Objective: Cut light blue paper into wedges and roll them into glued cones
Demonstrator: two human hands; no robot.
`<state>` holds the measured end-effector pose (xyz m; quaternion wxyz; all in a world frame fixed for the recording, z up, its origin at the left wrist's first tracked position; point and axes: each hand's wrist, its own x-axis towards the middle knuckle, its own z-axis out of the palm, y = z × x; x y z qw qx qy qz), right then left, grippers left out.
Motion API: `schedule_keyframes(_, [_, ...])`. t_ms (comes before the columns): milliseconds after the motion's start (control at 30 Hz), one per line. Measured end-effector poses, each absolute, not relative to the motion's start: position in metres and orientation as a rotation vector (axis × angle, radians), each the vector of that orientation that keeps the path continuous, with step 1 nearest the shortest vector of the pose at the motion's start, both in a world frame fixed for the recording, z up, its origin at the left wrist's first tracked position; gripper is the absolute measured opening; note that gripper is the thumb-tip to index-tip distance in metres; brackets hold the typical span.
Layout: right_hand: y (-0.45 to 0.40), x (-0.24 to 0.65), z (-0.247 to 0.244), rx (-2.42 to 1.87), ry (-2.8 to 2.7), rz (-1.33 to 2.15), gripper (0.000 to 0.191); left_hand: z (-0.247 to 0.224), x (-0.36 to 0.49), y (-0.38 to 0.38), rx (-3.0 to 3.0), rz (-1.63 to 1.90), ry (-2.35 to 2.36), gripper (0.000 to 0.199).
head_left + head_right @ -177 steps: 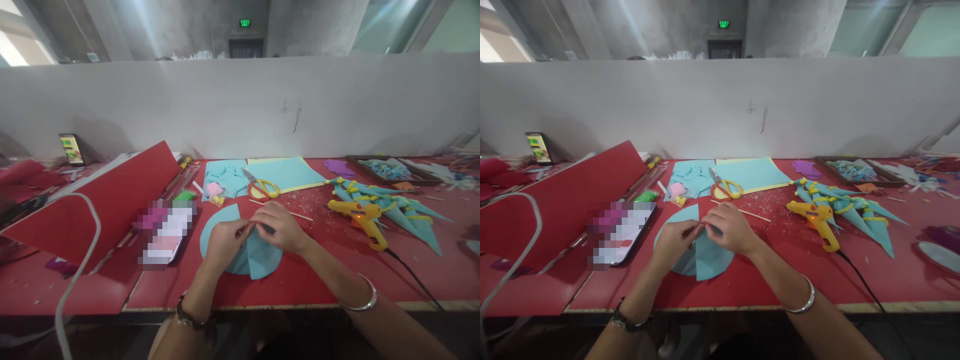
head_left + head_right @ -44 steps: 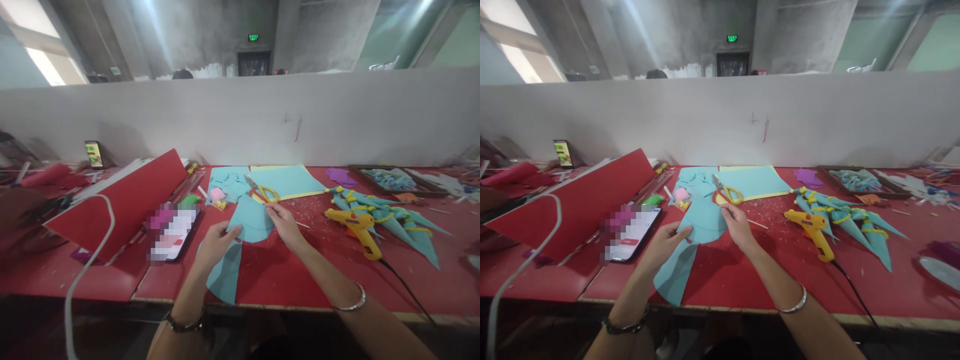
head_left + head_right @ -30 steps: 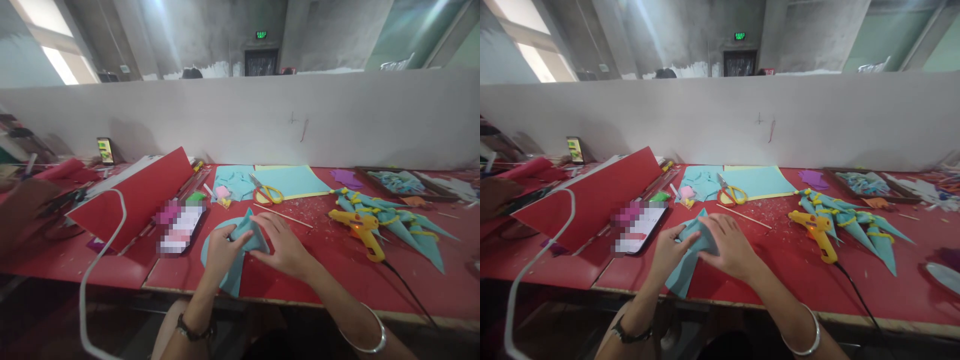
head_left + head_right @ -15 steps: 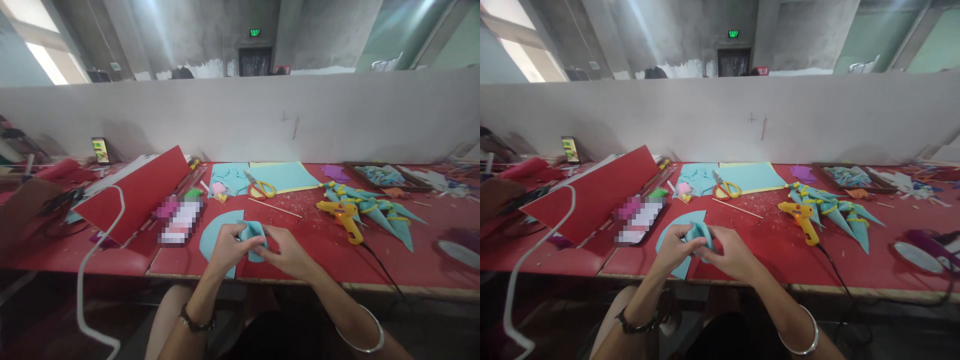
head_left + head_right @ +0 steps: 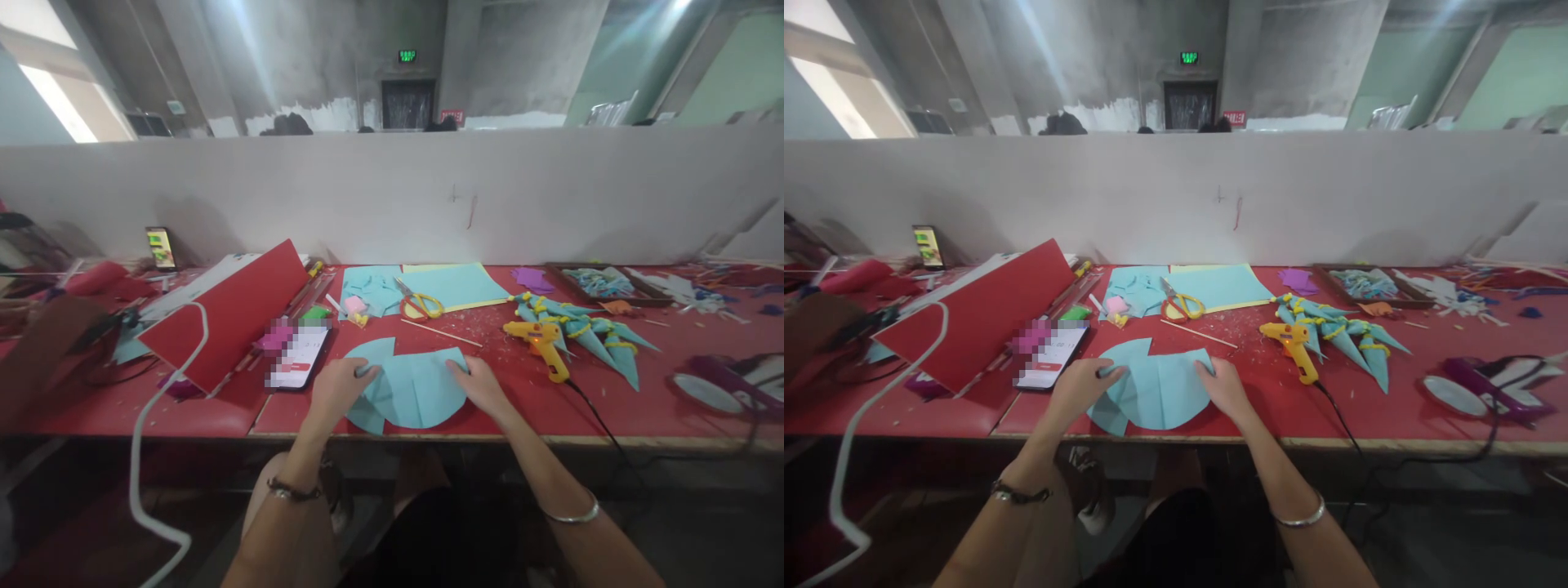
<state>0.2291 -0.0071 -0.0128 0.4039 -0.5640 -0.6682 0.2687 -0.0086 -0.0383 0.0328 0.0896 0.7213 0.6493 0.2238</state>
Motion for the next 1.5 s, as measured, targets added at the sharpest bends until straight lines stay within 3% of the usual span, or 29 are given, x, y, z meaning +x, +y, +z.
schedule_keyframes(67, [-0.005, 0.224, -0.019, -1.461, -1.708, 0.631, 0.032, 0.027, -0.003, -0.037, 2.353, 0.564, 2.104, 0.015])
schedule_keyframes(167, [-0.003, 0.218, -0.023, -1.512, -1.711, 0.559, 0.023, 0.017, 0.010, -0.034, 2.611, 0.398, 1.972, 0.037])
schedule_keyframes(233, [-0.003, 0.216, -0.024, -1.537, -1.693, 0.529, 0.019, 0.012, 0.018, -0.032, 2.651, 0.249, 1.826, 0.038])
schedule_keyframes(300, [-0.003, 0.216, -0.025, -1.555, -1.666, 0.518, 0.026, 0.008, 0.022, -0.031, 2.630, 0.170, 1.763, 0.034])
schedule_keyframes(567, [-0.017, 0.218, -0.026, -1.582, -1.647, 0.534, 0.038, 0.000, 0.028, -0.035, 2.641, 0.243, 1.837, 0.034])
schedule_keyframes(1133, [-0.042, 0.204, -0.026, -1.791, -1.925, 0.079, 0.037, 0.003, 0.038, -0.036, 2.659, 0.087, 1.892, 0.041])
schedule_keyframes(1500, [-0.061, 0.220, -0.032, -1.845, -1.855, -0.104, 0.036, -0.010, 0.023, -0.035, 2.642, 0.329, 1.809, 0.040])
